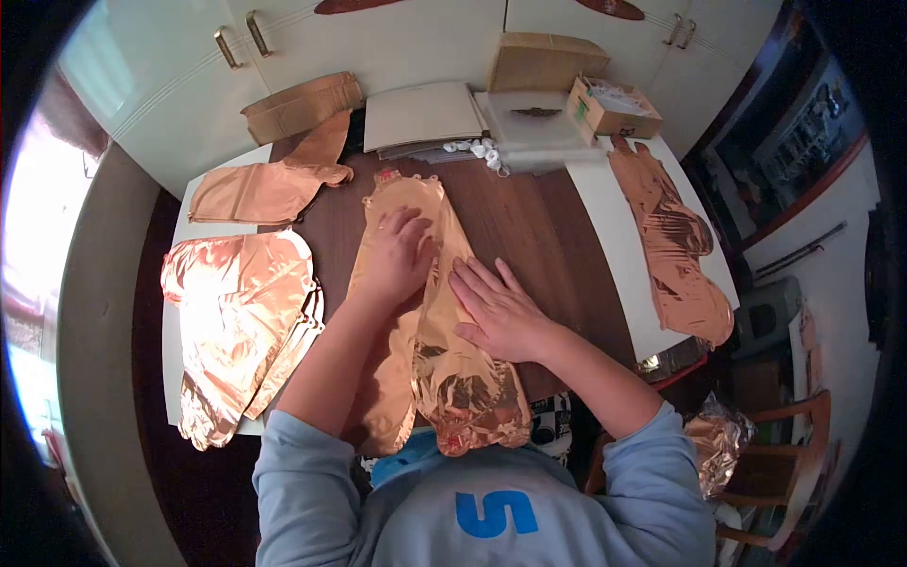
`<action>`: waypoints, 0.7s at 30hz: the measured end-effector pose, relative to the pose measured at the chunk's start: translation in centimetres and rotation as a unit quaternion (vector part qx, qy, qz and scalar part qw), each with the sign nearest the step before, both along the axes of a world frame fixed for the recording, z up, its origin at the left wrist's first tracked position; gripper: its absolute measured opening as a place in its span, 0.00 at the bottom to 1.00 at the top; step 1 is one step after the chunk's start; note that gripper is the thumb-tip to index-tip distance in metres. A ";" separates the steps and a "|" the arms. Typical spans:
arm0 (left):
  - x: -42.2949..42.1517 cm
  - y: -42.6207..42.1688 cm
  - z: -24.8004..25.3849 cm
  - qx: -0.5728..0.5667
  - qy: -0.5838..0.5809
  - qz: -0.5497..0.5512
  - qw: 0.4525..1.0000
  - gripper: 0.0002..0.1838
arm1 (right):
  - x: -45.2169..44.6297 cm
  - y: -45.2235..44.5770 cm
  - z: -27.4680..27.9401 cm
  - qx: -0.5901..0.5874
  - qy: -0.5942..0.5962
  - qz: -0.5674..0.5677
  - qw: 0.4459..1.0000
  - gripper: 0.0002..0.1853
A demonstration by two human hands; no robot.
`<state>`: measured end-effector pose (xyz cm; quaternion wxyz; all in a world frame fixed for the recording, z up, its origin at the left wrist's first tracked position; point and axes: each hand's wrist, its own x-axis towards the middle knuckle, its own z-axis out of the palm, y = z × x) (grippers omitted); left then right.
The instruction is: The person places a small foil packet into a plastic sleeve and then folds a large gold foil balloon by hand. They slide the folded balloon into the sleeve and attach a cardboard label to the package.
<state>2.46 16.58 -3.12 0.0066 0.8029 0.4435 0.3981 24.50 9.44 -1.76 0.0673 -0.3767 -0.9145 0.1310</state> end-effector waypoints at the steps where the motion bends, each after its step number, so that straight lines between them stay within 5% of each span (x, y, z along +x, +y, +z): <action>1: -0.5 -0.8 0.2 -0.021 -0.005 0.018 1.000 0.14 | 0.0 0.0 0.2 -0.016 0.008 -0.004 1.000 0.38; 9: -4.7 -5.2 -0.1 -0.083 0.043 0.033 0.995 0.20 | 0.3 1.5 -0.1 -0.004 0.072 -0.024 0.997 0.38; 21: -4.6 -5.2 -0.4 -0.089 0.015 0.026 0.996 0.21 | -0.6 1.2 -1.0 0.027 -0.010 -0.011 1.000 0.41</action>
